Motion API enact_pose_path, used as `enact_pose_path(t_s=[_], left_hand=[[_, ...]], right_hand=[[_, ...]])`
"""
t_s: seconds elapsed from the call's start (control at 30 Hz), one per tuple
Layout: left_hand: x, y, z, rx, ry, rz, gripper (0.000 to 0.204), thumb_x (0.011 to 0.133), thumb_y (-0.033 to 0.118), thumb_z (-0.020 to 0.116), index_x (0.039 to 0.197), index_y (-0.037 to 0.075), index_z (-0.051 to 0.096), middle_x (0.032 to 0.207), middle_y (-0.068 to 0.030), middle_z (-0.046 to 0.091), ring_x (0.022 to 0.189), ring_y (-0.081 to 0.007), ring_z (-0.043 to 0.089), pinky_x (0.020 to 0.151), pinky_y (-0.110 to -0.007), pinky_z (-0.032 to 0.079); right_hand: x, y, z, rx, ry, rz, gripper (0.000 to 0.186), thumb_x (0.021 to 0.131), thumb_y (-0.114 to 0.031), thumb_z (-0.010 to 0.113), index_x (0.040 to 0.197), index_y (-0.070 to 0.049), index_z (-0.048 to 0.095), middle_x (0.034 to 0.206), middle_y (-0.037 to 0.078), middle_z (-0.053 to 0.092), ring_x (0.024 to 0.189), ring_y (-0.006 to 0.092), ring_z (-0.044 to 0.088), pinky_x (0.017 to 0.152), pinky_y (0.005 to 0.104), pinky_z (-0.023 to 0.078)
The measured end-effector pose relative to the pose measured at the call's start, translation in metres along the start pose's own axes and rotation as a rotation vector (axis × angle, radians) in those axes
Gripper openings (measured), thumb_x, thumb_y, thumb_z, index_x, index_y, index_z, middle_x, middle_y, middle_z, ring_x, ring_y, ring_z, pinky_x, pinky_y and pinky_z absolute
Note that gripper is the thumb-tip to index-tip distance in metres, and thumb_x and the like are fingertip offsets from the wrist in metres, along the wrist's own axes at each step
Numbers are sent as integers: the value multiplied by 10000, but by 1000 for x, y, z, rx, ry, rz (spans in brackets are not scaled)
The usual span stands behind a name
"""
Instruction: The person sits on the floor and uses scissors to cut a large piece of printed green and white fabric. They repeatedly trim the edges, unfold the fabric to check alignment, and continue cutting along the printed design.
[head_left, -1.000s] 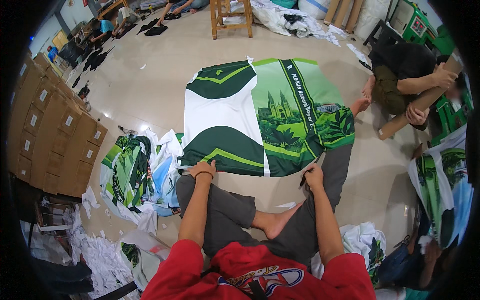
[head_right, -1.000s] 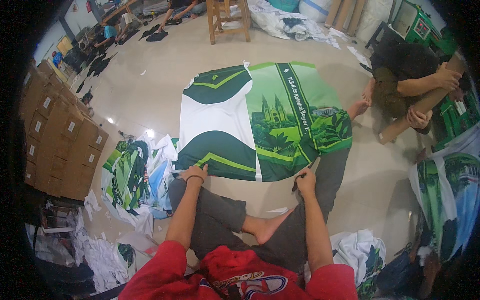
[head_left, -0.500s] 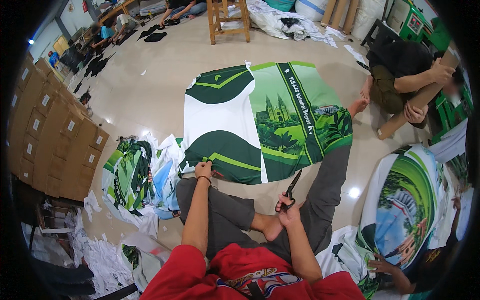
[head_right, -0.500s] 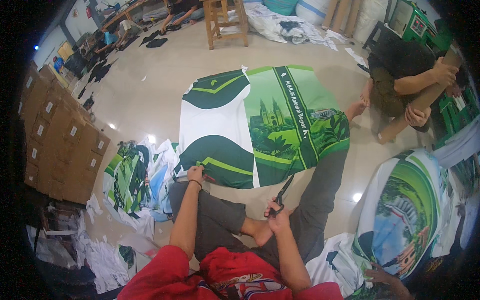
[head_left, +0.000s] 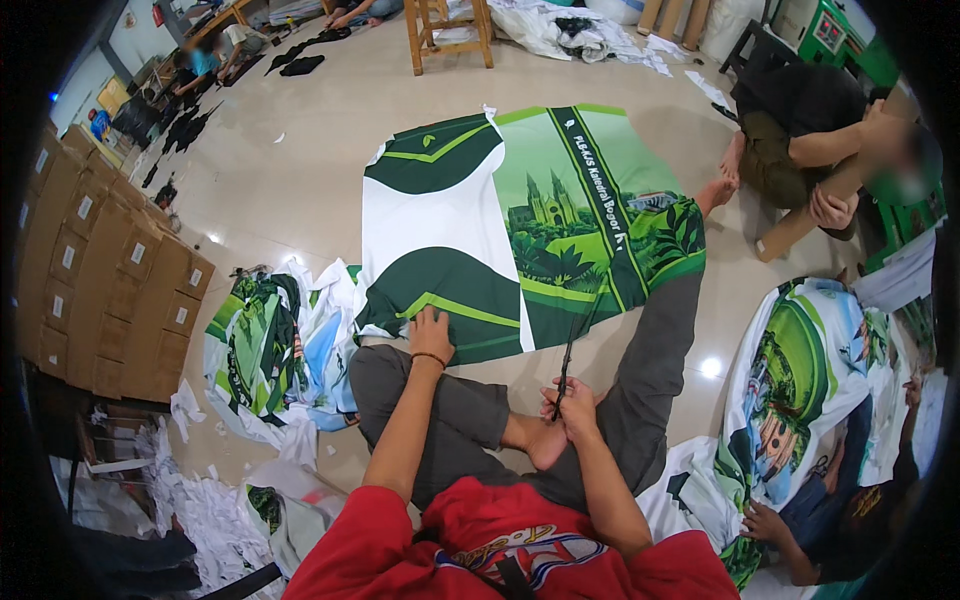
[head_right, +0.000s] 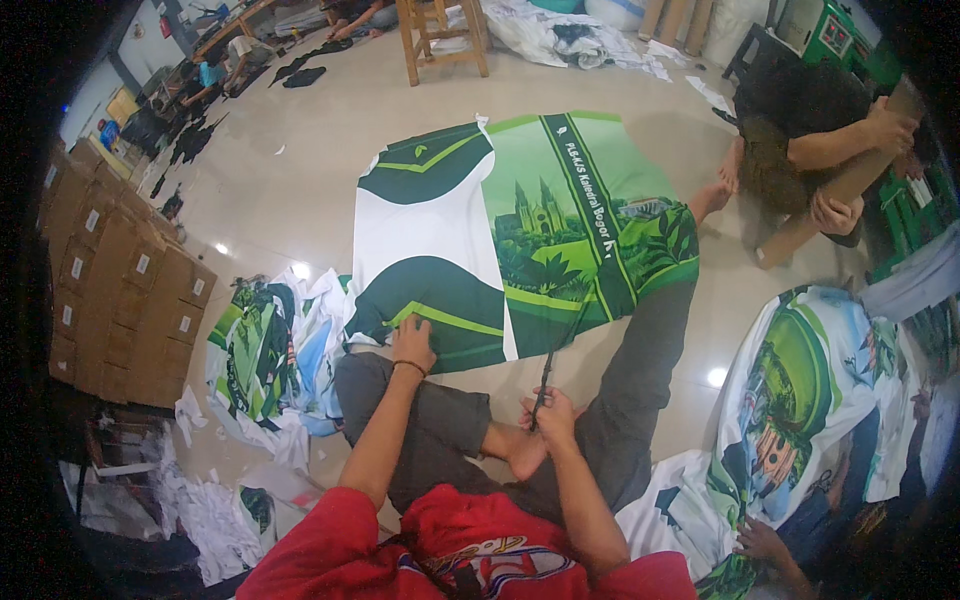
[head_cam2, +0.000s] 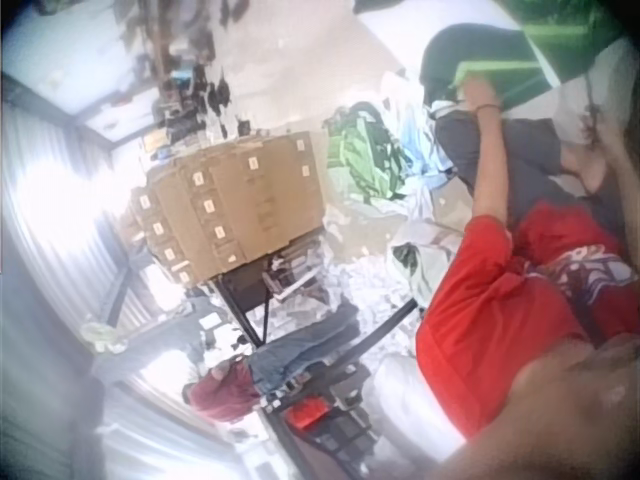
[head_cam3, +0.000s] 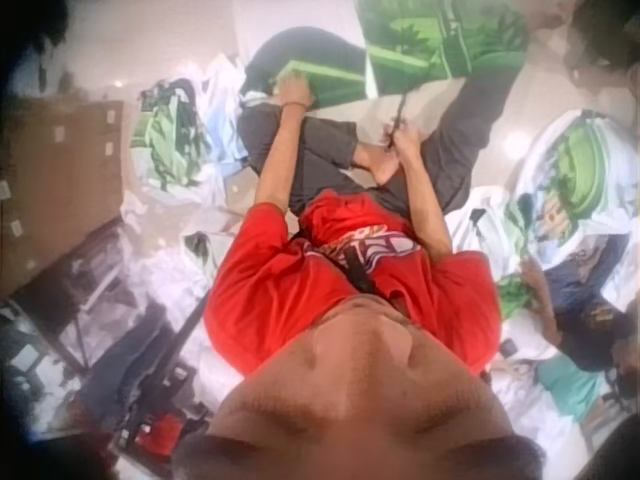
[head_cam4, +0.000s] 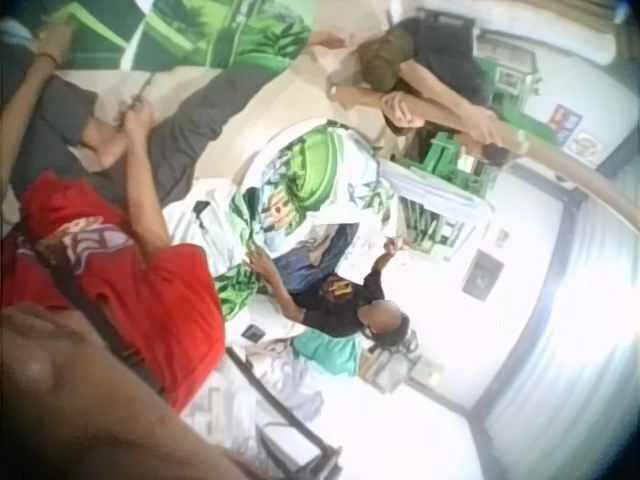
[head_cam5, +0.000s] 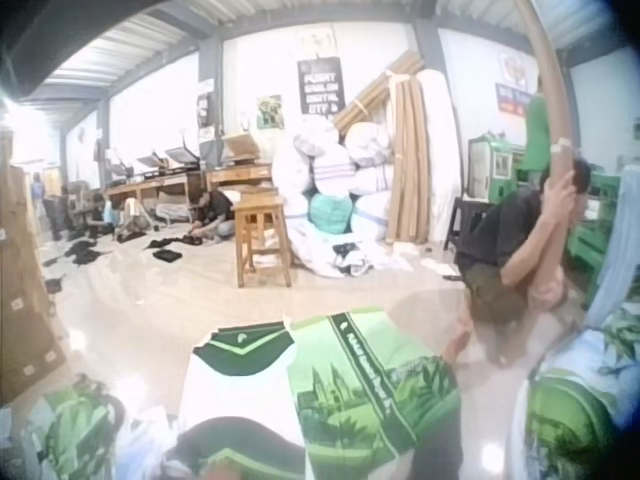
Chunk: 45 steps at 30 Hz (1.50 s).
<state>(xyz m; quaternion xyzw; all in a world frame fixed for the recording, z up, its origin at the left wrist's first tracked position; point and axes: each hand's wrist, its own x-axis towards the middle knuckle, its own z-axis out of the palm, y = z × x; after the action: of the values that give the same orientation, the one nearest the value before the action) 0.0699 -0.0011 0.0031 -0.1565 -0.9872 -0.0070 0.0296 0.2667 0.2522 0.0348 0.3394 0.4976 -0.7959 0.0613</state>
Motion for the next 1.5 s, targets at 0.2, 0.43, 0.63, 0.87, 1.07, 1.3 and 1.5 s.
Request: enact_pose_path(t_s=[0.2,0.43,0.63,0.87,1.07,1.3,1.5], left_hand=[[-3,29,-23,55,-313,-100,764,786,644,687,1261,61,551,1284,-137,516,1157,-302,539,972,-460,387],[-10,30,-30,68,-431,-192,936,741,747,666,1314,27,498,1298,-165,508,1132,-324,583,1004,-489,369],[-11,35,-38,-10,-378,-118,821,766,633,722,1270,16,523,1264,-175,514,1167,-320,545,990,-486,391],[-11,54,-2,-487,-41,397,428,801,337,750,1107,62,631,1109,-143,575,1088,-336,545,914,-454,447],[-22,93,8,-530,-68,612,396,810,302,727,1115,71,623,1097,-116,574,1065,-315,546,895,-441,452],[-21,101,27,-435,41,558,287,822,217,690,1074,95,627,1030,-87,597,1017,-286,575,842,-410,478],[-19,97,37,-444,123,538,220,804,180,682,1004,103,635,898,-67,605,917,-274,608,776,-408,501]], right_hand=[[3,11,-6,-104,-46,172,345,860,-57,704,1110,34,486,735,120,604,531,206,620,454,325,514],[-19,17,-3,8,-42,228,270,867,-28,662,1071,28,494,742,130,603,545,228,624,468,327,523],[-34,20,-3,45,-16,184,265,876,-14,638,1096,45,502,751,135,620,586,216,636,513,316,536],[-47,26,-11,-112,-73,175,160,860,-27,680,986,48,615,705,67,610,566,146,587,502,280,470],[-59,5,-4,-88,-66,307,208,848,-163,756,852,-4,622,681,44,578,536,122,536,430,274,383],[-26,-6,6,7,23,353,310,793,-282,813,806,-61,596,658,22,567,462,99,476,376,238,320],[-12,-7,9,-42,60,293,329,770,-281,828,798,-70,577,648,20,566,425,90,459,341,232,299]])
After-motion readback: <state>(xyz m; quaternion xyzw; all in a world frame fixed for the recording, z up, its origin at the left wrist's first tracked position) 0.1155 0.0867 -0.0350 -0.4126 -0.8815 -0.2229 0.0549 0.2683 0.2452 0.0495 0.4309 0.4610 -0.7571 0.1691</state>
